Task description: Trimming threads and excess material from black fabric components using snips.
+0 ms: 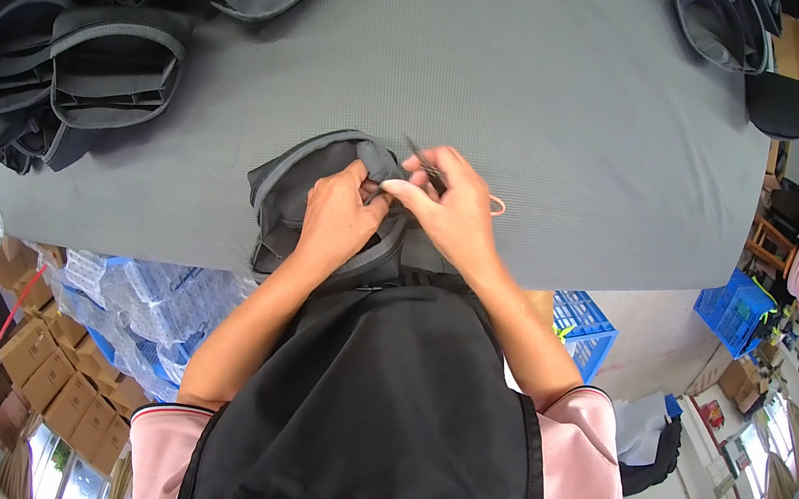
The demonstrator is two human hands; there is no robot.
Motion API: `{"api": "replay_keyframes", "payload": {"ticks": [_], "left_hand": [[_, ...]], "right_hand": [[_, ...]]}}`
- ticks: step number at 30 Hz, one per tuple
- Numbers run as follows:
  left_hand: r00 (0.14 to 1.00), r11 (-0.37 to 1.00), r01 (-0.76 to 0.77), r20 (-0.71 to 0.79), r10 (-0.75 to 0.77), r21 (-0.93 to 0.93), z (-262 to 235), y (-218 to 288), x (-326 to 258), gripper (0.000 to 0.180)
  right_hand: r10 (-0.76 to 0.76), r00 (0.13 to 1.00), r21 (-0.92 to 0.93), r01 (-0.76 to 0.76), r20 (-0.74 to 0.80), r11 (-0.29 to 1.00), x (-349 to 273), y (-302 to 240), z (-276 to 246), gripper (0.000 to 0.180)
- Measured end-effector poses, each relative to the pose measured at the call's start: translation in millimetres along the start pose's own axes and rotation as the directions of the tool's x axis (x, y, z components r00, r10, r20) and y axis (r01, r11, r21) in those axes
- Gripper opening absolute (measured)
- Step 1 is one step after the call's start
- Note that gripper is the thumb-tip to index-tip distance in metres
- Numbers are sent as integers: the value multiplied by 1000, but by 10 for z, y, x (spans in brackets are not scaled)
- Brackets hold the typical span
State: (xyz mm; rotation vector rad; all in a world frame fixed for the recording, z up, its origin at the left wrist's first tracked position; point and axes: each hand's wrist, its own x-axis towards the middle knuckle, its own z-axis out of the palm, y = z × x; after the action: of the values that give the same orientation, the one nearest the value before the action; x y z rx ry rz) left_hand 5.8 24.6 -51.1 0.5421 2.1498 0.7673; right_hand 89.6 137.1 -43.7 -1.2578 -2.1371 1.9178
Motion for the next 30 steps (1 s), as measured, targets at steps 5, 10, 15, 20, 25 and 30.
{"api": "replay_keyframes", "payload": {"ticks": [5, 10, 15, 20, 25, 30], "left_hand": [[998, 1000, 10, 62, -10, 2, -25, 24, -66, 23], [999, 1000, 23, 48, -23, 2, 5, 127, -132, 36], [987, 944, -161, 24, 160, 287, 123, 271, -143, 29], [935, 914, -345, 160, 316, 213, 4, 229, -11, 30], [946, 828, -66, 230, 230, -557, -292, 305, -198, 21], [956, 837, -60, 211, 205, -543, -311, 246, -251, 19]], "right_hand": [[15, 956, -198, 45, 292, 979, 325, -163, -37, 31], [-146, 985, -196, 161, 89, 967, 130, -23, 64, 23], [-590, 803, -444, 500, -85, 744, 93, -43, 35, 13], [-208, 972, 165, 225, -112, 960, -71, -56, -318, 20], [-181, 966, 153, 211, -186, 965, -499, 227, -446, 26], [-370, 928, -12, 370, -54, 929, -720, 122, -528, 24]]}}
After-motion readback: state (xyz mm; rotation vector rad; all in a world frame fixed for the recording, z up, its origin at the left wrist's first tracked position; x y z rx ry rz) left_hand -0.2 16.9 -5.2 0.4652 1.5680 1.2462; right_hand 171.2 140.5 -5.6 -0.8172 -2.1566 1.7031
